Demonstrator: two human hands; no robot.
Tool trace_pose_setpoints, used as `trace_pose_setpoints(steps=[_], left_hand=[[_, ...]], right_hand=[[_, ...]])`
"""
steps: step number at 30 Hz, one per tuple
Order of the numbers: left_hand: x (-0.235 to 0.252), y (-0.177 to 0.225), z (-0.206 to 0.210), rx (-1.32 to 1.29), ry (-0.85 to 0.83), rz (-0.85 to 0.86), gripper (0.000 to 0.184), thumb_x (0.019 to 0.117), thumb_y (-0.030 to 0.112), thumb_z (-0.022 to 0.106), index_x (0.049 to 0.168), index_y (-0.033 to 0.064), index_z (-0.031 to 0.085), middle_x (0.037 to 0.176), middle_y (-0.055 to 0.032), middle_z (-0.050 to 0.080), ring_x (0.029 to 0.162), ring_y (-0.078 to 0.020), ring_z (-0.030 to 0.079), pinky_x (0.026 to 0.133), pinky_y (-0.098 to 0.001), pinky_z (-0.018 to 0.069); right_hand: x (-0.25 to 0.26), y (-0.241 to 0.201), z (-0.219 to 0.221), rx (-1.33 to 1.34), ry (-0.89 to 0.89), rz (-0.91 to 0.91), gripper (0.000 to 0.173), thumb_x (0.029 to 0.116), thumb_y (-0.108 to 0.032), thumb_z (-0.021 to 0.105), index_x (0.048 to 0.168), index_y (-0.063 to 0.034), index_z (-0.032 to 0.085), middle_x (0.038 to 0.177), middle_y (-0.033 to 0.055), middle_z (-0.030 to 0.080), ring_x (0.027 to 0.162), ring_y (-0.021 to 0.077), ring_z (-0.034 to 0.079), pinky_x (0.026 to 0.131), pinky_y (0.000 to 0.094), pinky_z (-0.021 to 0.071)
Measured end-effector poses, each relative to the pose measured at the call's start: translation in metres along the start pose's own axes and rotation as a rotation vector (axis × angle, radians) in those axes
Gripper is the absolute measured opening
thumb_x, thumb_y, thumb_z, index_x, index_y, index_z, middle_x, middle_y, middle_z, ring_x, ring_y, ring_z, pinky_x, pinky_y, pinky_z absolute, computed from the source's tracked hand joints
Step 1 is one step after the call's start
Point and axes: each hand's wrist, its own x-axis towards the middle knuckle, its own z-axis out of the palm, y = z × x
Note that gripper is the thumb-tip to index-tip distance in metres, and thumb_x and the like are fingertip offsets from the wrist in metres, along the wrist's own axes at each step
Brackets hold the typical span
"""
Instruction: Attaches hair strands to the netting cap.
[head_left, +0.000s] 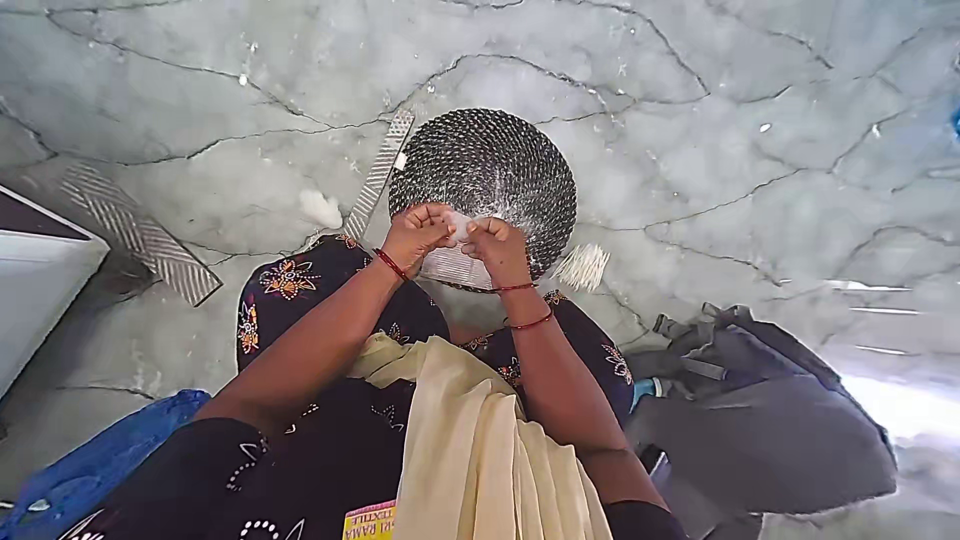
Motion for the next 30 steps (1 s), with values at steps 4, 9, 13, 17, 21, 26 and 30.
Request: trace_pose_setpoints(steps=[4,9,13,17,21,26,30], left_hand=[[0.0,-0.002,-0.003,0.044,0.06,0.0,0.02,0.092,-0.012,0.063,0.11,-0.0026,0.062,0.087,-0.0006,0.07,0.073,-0.0068,0.069,0.074,-0.0255,0.061],[-0.001,0.002,-0.001,-0.002,0.08,-0.003,0.021,0.0913,-0.014,0.063,0.108,-0.001,0.061,0.086,0.0002,0.07,0.071,-0.0074,0.07,0.073,-0.0258,0.062],[-0.002,0.002,-0.001,0.023,0.074,0.012,0.025,0.0896,-0.015,0.064,0.112,-0.0034,0.061,0.088,-0.0008,0.07,0.072,-0.0074,0.07,0.073,-0.0257,0.0622],[-0.001,0.0,-0.003,0.021,0.074,0.015,0.026,0.09,-0.015,0.063,0.113,-0.0032,0.061,0.088,-0.0014,0.07,0.073,-0.0091,0.071,0.074,-0.0274,0.0628],[-0.001,0.001,-0.003,0.018,0.057,0.009,0.027,0.0901,-0.015,0.064,0.114,-0.0023,0.061,0.086,-0.0006,0.071,0.071,-0.0086,0.071,0.073,-0.0264,0.0631],[-0.003,-0.001,0.0,0.081,0.042,0.028,0.026,0.0888,-0.014,0.066,0.112,-0.0029,0.063,0.087,-0.0008,0.073,0.074,-0.0086,0.072,0.073,-0.0265,0.0631],[-0.003,-0.002,0.0,-0.001,0.021,0.022,0.024,0.0988,-0.005,0.057,0.123,-0.004,0.059,0.095,-0.0028,0.073,0.08,-0.0109,0.073,0.077,-0.0287,0.0631]], right_hand=[[-0.002,-0.001,0.002,-0.018,0.0,-0.002,0.013,0.1028,-0.009,0.06,0.101,0.0037,0.065,0.08,0.0039,0.069,0.064,0.0044,0.064,0.065,0.022,0.0562],[-0.005,-0.005,-0.003,0.068,0.009,0.004,0.018,0.1025,-0.011,0.061,0.113,0.0044,0.063,0.086,0.0039,0.068,0.067,0.0039,0.064,0.068,0.0218,0.0567],[0.0,0.001,0.002,0.058,-0.021,-0.051,0.04,0.0918,-0.001,0.071,0.128,0.0077,0.058,0.097,0.0107,0.07,0.076,0.0066,0.065,0.073,0.0237,0.0574],[-0.001,-0.003,-0.002,0.084,0.044,0.013,0.034,0.0956,0.002,0.065,0.128,0.0065,0.057,0.097,0.0104,0.066,0.072,0.0068,0.063,0.068,0.0224,0.0556],[-0.003,-0.007,-0.004,0.13,0.016,0.015,0.047,0.095,-0.005,0.069,0.137,0.0027,0.051,0.103,0.0098,0.067,0.081,0.0094,0.066,0.071,0.0255,0.0565],[0.001,0.003,0.002,0.096,0.018,-0.034,0.036,0.0917,0.001,0.069,0.127,0.0067,0.06,0.104,0.015,0.07,0.08,0.0107,0.068,0.072,0.0265,0.0581],[0.001,-0.001,-0.001,0.114,0.056,-0.024,0.035,0.0922,0.002,0.069,0.126,0.0067,0.06,0.105,0.0139,0.07,0.079,0.0092,0.067,0.072,0.0253,0.0579]])
